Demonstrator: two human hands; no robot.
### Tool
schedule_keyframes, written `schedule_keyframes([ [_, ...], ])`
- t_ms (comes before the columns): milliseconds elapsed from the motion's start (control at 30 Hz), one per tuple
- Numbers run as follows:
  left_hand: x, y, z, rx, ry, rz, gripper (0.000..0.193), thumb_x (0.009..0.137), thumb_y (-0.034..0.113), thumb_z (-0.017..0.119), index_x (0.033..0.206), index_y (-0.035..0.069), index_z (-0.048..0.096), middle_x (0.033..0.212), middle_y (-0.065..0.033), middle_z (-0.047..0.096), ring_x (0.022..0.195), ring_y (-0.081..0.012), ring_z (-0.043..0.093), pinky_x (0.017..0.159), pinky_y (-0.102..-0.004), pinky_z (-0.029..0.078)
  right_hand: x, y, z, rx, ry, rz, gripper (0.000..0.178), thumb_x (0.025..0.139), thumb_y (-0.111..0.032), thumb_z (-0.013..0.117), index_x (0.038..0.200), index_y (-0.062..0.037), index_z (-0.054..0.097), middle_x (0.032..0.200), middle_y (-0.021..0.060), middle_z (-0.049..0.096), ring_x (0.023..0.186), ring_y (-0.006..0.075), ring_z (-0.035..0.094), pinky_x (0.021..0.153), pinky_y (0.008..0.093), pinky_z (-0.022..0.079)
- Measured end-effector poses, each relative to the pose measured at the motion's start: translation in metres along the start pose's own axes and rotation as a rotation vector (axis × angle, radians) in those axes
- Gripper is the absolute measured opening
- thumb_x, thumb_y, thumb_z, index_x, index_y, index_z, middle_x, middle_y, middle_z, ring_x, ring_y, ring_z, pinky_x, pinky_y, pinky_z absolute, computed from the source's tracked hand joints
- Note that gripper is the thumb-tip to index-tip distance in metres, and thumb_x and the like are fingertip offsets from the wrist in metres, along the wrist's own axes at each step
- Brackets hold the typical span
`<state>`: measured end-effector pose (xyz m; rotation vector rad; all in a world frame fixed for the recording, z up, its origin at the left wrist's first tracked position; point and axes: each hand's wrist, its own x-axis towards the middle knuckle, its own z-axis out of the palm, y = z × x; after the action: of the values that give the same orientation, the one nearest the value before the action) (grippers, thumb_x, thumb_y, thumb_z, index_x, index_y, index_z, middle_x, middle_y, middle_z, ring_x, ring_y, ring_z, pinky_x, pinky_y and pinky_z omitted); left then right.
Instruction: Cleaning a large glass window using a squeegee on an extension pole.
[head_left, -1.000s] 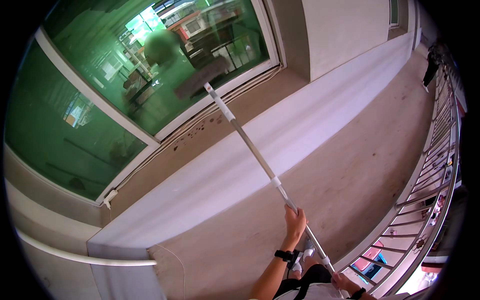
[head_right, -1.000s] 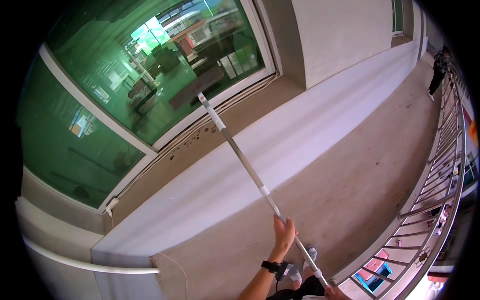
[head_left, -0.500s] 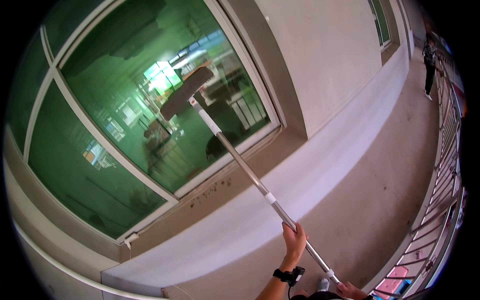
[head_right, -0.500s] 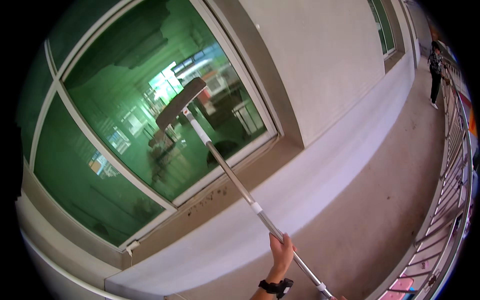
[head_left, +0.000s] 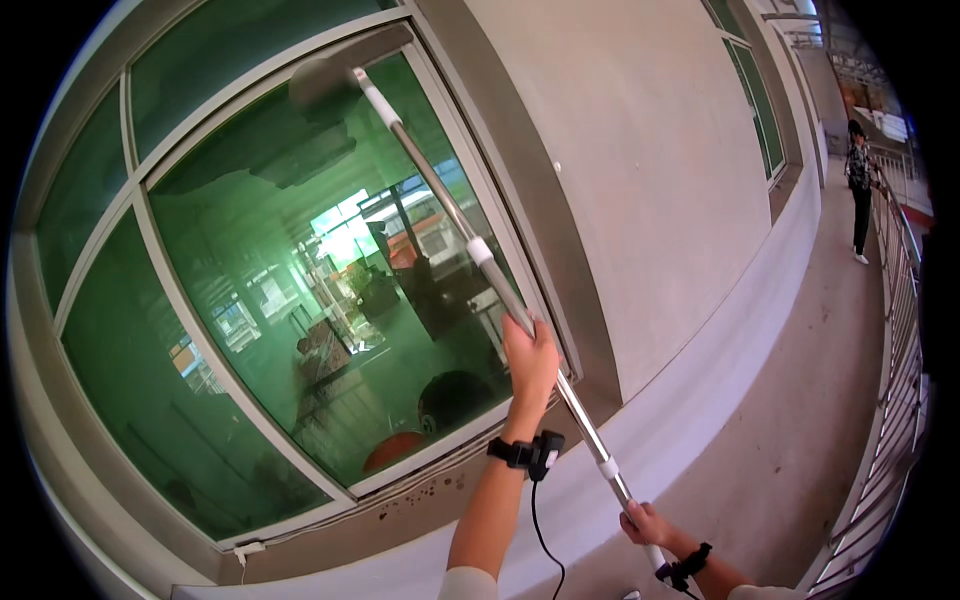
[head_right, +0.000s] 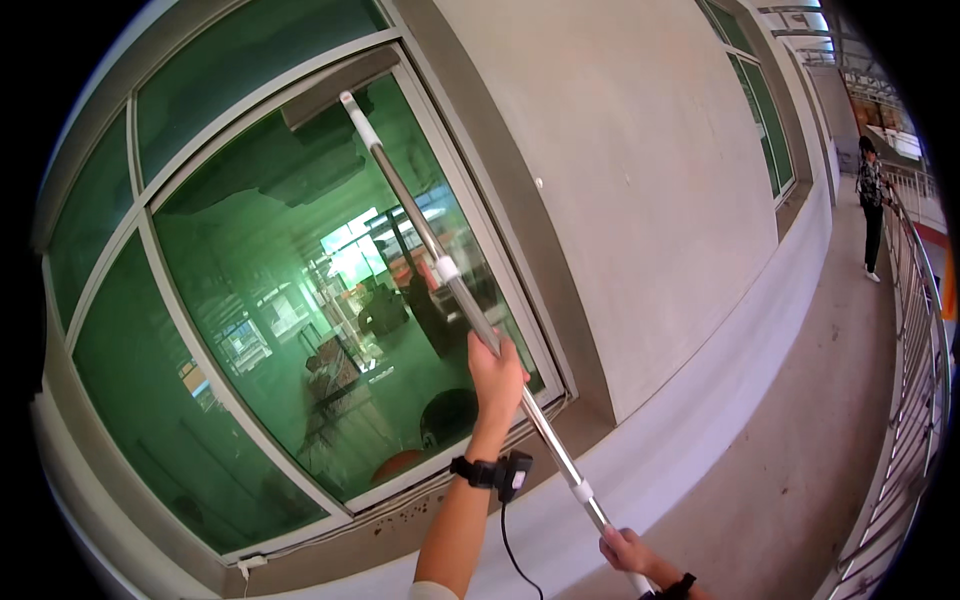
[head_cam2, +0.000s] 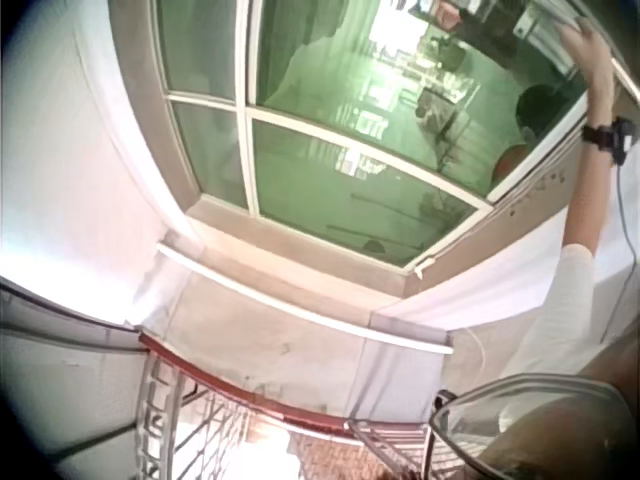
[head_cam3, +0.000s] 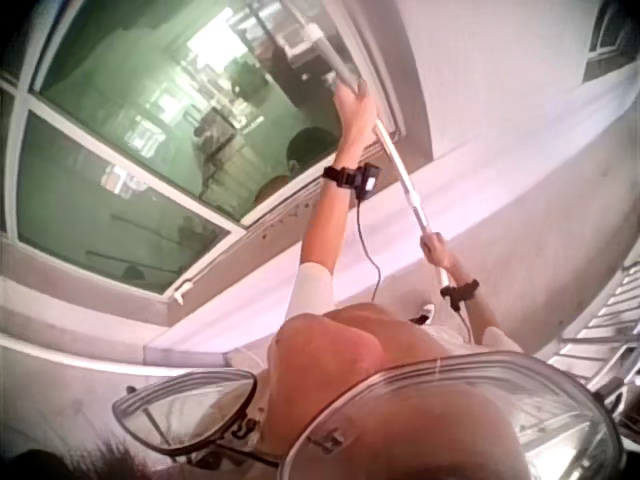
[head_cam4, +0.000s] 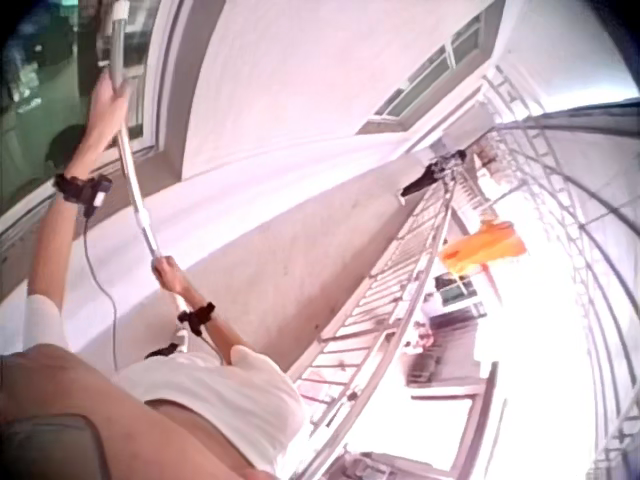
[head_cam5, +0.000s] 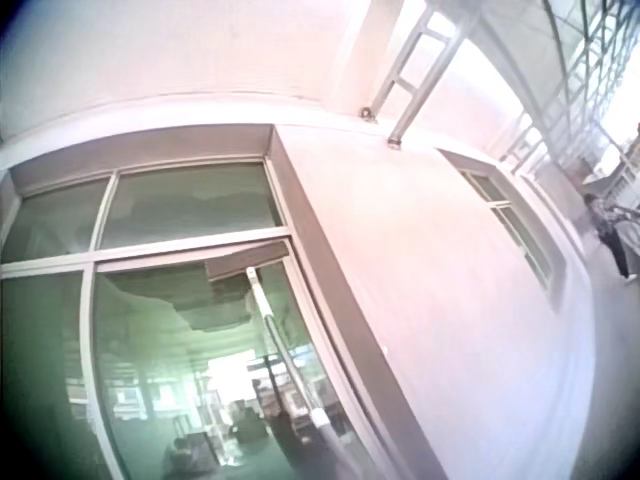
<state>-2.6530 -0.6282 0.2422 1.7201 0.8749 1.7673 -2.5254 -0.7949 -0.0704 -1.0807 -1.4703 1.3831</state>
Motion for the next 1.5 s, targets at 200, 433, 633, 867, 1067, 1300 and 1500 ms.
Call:
schedule_keyframes([
  [200, 0.074, -0.001, 0.008, 0.039, 0.034, 0.071, 0.011, 0.089, 0.003, 0.047, 0.097, 0.000, 0.040, 0.066, -0.0108, 0.052, 0.043, -0.0192, 0.052, 0.040, -0.0337, 0.042, 0.078, -0.048, -0.035, 0.198, -0.149, 0.030, 0.066, 0.094, -0.065, 0.024, 0.057, -0.0122, 0.037, 0.047, -0.0029, 0.033, 0.040, 0.0095, 0.029, 0.039, 0.0255, 0.024],
  [433, 0.110, -0.030, 0.012, 0.112, 0.038, 0.076, 0.016, 0.088, 0.005, 0.048, 0.102, 0.000, 0.042, 0.076, -0.0101, 0.050, 0.044, -0.0173, 0.051, 0.040, -0.0317, 0.045, 0.106, -0.062, -0.054, 0.340, -0.311, 0.099, 0.065, 0.091, -0.071, 0.023, 0.068, -0.0118, 0.038, 0.049, -0.0051, 0.028, 0.041, 0.0071, 0.024, 0.039, 0.0245, 0.020],
  [633, 0.103, -0.027, 0.022, 0.167, 0.163, 0.016, 0.015, 0.087, 0.003, 0.048, 0.100, -0.002, 0.042, 0.070, -0.0156, 0.056, 0.046, -0.0216, 0.056, 0.044, -0.0361, 0.045, 0.115, -0.055, -0.070, 0.244, -0.317, 0.100, 0.066, 0.091, -0.071, 0.022, 0.066, -0.0118, 0.037, 0.050, -0.0046, 0.029, 0.042, 0.0079, 0.025, 0.040, 0.0246, 0.022],
  [867, 0.115, -0.029, 0.026, 0.081, 0.099, 0.052, 0.014, 0.088, 0.005, 0.047, 0.099, 0.001, 0.039, 0.073, -0.0085, 0.047, 0.042, -0.0153, 0.048, 0.038, -0.0296, 0.043, 0.114, -0.074, -0.072, 0.161, -0.188, 0.046, 0.065, 0.093, -0.067, 0.023, 0.060, -0.0127, 0.037, 0.049, -0.0038, 0.029, 0.042, 0.0085, 0.026, 0.040, 0.0254, 0.021],
  [1067, 0.115, -0.025, 0.042, 0.147, 0.085, 0.043, 0.014, 0.087, 0.003, 0.047, 0.098, -0.001, 0.039, 0.075, -0.0141, 0.055, 0.050, -0.0215, 0.056, 0.044, -0.0357, 0.049, 0.123, -0.046, -0.083, 0.236, -0.214, 0.053, 0.064, 0.094, -0.066, 0.024, 0.061, -0.0120, 0.037, 0.048, -0.0031, 0.031, 0.041, 0.0084, 0.027, 0.039, 0.0253, 0.021],
  [1300, 0.113, -0.037, 0.022, 0.236, 0.111, 0.059, 0.016, 0.086, 0.001, 0.047, 0.099, -0.003, 0.039, 0.066, -0.0144, 0.055, 0.047, -0.0213, 0.057, 0.041, -0.0353, 0.045, 0.123, -0.051, -0.062, 0.283, -0.242, 0.076, 0.064, 0.094, -0.066, 0.024, 0.061, -0.0124, 0.036, 0.048, -0.0032, 0.030, 0.041, 0.0084, 0.027, 0.039, 0.0248, 0.021],
  [1500, 0.096, -0.028, 0.029, 0.215, 0.096, -0.012, 0.012, 0.085, 0.000, 0.047, 0.092, -0.002, 0.037, 0.064, -0.0148, 0.054, 0.044, -0.0229, 0.055, 0.042, -0.0363, 0.045, 0.094, -0.049, -0.056, 0.302, -0.220, 0.088, 0.066, 0.093, -0.067, 0.024, 0.057, -0.0134, 0.035, 0.047, -0.0023, 0.030, 0.042, 0.0091, 0.029, 0.040, 0.0251, 0.022],
])
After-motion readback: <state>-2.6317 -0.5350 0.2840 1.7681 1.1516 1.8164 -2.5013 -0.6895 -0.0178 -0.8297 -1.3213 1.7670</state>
